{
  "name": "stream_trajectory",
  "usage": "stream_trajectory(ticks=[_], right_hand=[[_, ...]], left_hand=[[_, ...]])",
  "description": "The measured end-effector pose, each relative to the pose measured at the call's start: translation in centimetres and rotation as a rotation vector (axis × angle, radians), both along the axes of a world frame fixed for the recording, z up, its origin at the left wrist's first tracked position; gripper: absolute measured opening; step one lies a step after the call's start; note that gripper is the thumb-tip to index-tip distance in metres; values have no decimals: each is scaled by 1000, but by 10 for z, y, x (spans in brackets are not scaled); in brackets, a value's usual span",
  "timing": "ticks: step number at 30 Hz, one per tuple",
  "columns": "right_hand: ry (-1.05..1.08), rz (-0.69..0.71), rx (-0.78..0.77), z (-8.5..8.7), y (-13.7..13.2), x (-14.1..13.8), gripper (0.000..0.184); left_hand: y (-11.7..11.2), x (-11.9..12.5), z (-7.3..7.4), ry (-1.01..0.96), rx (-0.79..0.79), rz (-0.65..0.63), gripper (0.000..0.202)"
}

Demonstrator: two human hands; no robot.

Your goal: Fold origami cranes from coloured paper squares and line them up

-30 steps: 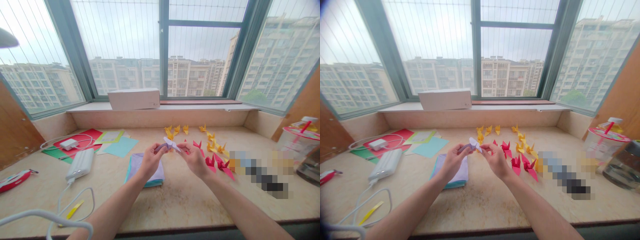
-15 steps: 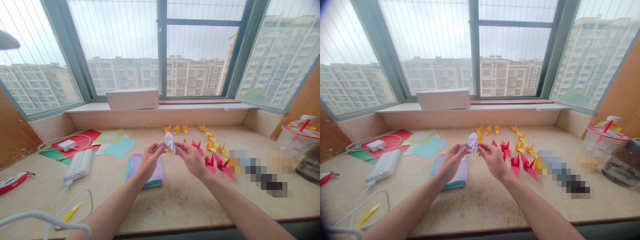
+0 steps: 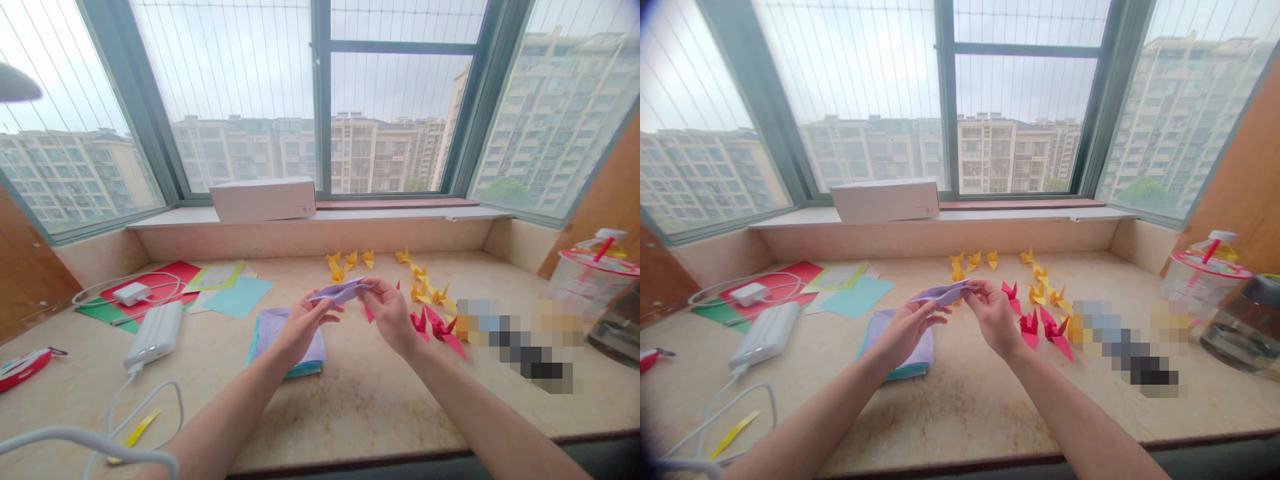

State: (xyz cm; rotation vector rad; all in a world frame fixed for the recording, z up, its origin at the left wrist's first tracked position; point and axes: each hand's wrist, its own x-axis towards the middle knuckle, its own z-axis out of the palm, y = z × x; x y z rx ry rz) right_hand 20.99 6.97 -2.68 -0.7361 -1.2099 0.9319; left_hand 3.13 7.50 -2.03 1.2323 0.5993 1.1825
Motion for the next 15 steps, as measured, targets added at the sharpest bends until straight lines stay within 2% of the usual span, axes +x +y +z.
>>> stream_trajectory(ticks=[3, 8, 11, 13, 15], right_hand=[[-35, -58, -6, -2, 1, 0, 25], [-69, -136, -46, -5, 3, -1, 29], [-244, -110, -59, -7, 1, -2, 27], [-405, -174, -3, -6, -2, -3, 25], [-508, -303, 129, -5, -5, -3, 25]], left_hand=[[4, 0, -5, 91, 77, 105, 40], [5, 0, -10, 261, 246, 201, 34], [4, 0, -9, 396, 350, 252, 31], [5, 0, -7, 474, 383, 264, 28], [6, -1, -6, 528, 377, 280, 31]])
